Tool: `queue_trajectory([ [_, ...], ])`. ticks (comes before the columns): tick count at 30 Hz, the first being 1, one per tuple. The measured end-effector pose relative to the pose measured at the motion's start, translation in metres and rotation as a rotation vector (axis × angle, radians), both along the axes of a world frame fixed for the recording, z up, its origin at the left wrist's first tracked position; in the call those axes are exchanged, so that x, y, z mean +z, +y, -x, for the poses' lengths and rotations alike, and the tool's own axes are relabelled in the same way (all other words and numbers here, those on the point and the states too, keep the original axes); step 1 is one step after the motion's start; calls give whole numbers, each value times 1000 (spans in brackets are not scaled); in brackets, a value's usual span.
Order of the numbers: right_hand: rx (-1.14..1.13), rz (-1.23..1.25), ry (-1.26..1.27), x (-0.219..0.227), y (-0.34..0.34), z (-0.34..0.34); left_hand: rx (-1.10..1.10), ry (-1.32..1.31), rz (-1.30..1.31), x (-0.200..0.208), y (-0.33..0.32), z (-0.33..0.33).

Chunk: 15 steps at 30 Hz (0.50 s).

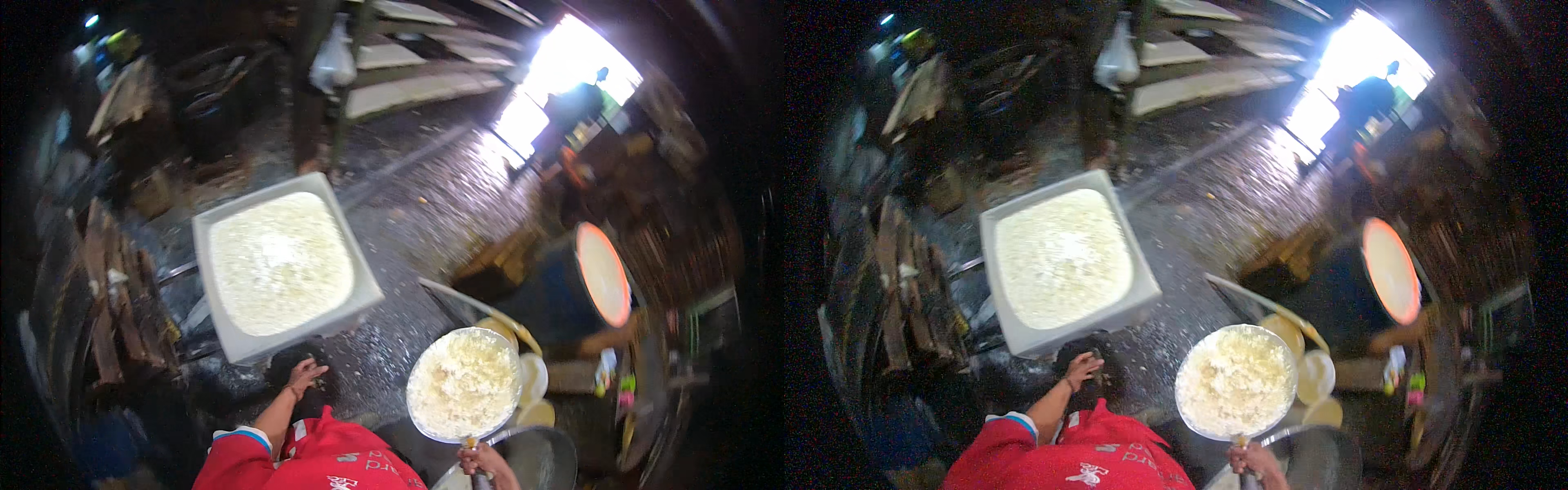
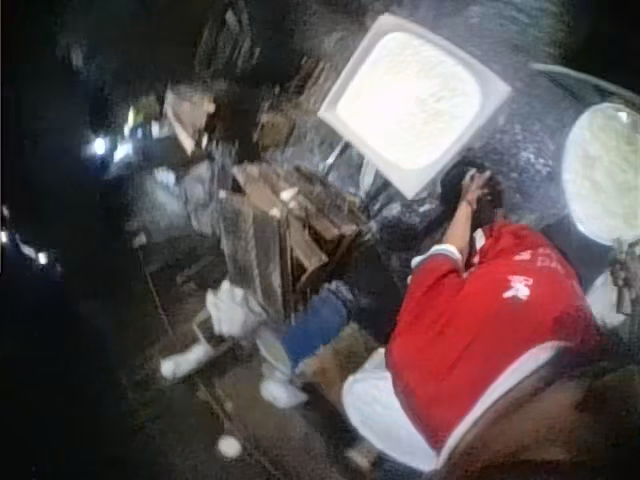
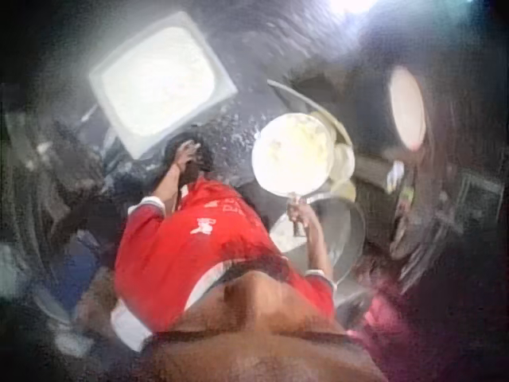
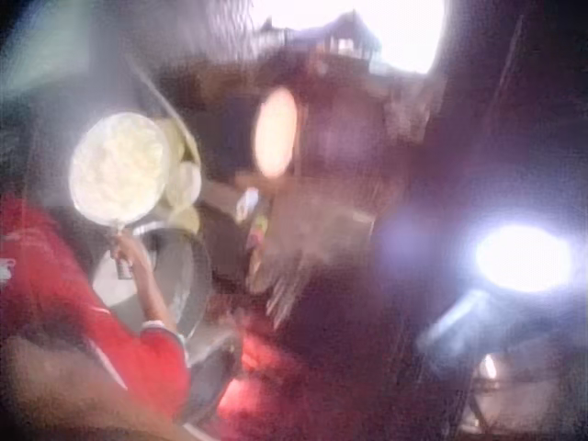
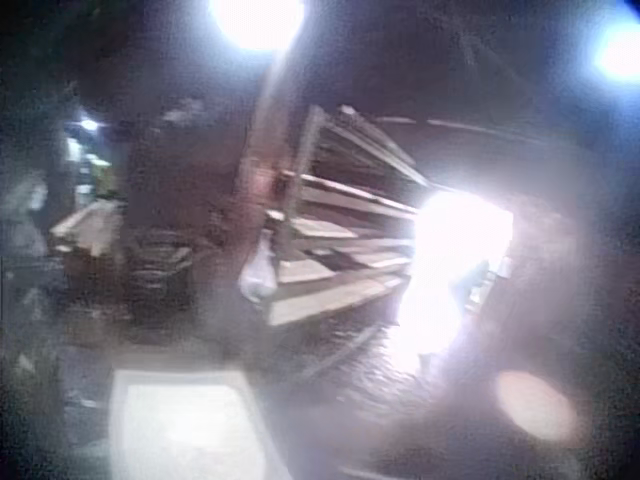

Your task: The person prepares a wooden frame with a mesh screen and a cloth liner. They then use a ladle to scoop a white fibrous slurry from a large metal basin and pour it onto the frame, spreading it evenly. The process is repeated to create a second sheet.

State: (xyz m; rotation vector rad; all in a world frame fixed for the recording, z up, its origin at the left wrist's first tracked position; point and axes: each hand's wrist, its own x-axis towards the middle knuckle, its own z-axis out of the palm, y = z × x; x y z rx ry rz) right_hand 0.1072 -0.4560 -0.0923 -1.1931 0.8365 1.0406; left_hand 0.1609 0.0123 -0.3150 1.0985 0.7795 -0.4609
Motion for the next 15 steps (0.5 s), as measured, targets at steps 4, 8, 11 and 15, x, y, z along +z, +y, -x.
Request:
queue_trajectory([
  [4, 170, -84, -161, -56, 157, -103, 381, -25, 397, -107, 61, -26],
  [8, 322, -249, -215, -135, 288, -176, 577, 27, 441, -98, 62, -45],
  [11, 403, -359, -204, -173, 380, -214, 608, 41, 531, -115, 59, -48],
  [15, 429, -358, -118, -216, 453, -246, 545, -59, 523, -103, 59, -57],
])
